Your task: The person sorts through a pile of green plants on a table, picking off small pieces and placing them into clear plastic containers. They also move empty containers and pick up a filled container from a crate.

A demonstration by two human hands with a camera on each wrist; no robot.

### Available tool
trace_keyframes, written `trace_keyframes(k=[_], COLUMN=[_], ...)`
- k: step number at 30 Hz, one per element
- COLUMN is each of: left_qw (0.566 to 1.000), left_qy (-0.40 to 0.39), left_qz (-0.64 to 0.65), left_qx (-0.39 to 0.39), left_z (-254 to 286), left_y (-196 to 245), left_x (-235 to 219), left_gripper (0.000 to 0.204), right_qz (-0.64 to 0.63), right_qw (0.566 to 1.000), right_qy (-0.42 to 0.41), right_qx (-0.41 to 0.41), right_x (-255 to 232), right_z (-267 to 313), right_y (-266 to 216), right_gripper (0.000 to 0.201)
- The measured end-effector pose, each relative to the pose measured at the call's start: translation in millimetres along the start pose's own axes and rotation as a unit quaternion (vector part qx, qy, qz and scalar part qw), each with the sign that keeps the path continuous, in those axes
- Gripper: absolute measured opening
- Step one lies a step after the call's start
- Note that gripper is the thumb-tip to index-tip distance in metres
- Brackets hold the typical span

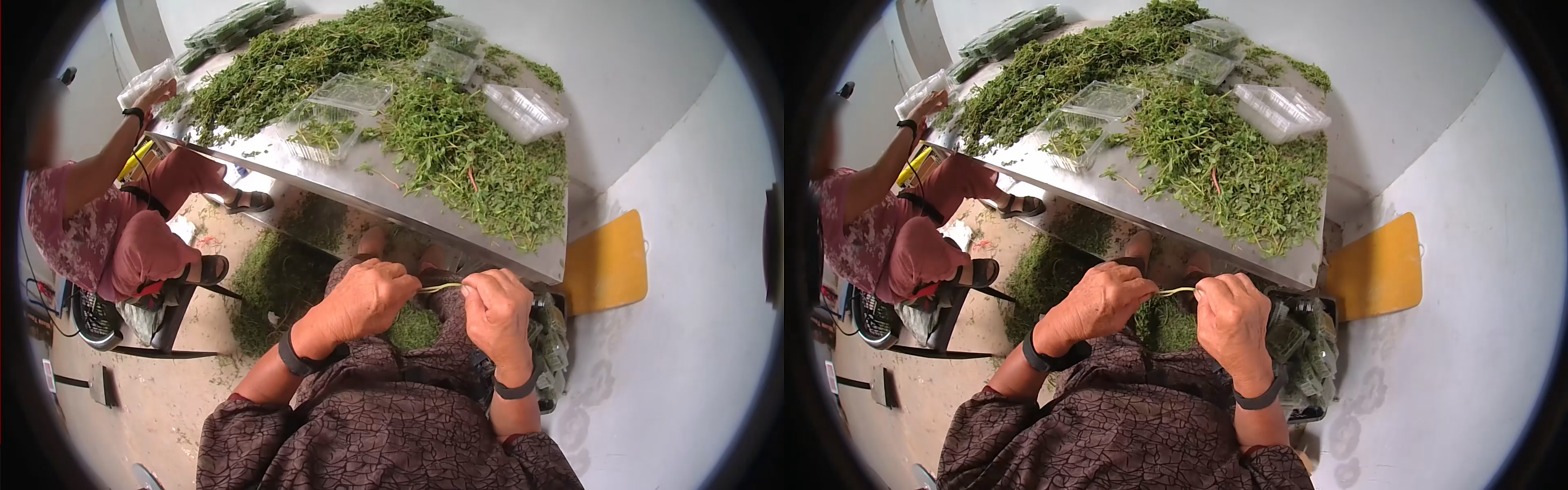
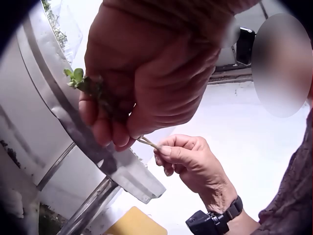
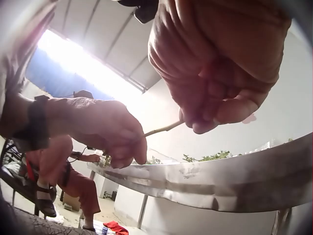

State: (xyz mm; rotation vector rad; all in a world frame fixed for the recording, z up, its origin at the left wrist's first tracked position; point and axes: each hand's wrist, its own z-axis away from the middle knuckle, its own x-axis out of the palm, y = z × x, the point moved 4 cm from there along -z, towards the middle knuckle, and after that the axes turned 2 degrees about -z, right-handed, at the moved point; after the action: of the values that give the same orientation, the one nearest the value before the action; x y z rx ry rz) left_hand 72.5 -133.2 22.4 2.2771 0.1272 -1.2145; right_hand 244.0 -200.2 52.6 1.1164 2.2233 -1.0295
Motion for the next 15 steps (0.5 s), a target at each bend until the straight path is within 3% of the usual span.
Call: trace_keyframes(k=[5,8,10,15], left_qw=[1.000,0.997,0.986,0.972], left_qy=[0.004,0.049,0.127,0.195], left_qz=[-0.019,-0.059,-0.104,-0.121], left_qx=[0.008,-0.002,-0.005,-0.041], left_z=[4.5,-0.9,-4.0,-11.2], left_y=[8.1,11.1,14.0,17.8], left_x=[1.0,-2.9,-9.5,-15.3], left_gripper=[0.006,0.010,0.012,0.012], right_qz=[0.021,-0.013,-0.046,-0.158], right_qw=[0.999,0.999,0.997,0.983], right_qy=[-0.028,-0.033,-0.040,-0.060], right_qx=[0.031,0.041,0.053,0.076], right_x=[1.4,6.2,8.5,12.0], right_z=[3.6,6.3,7.6,10.7], right_y=[0.8,2.9,-2.4,-19.8], right_gripper=[0.010,0.009,0.008,0.006])
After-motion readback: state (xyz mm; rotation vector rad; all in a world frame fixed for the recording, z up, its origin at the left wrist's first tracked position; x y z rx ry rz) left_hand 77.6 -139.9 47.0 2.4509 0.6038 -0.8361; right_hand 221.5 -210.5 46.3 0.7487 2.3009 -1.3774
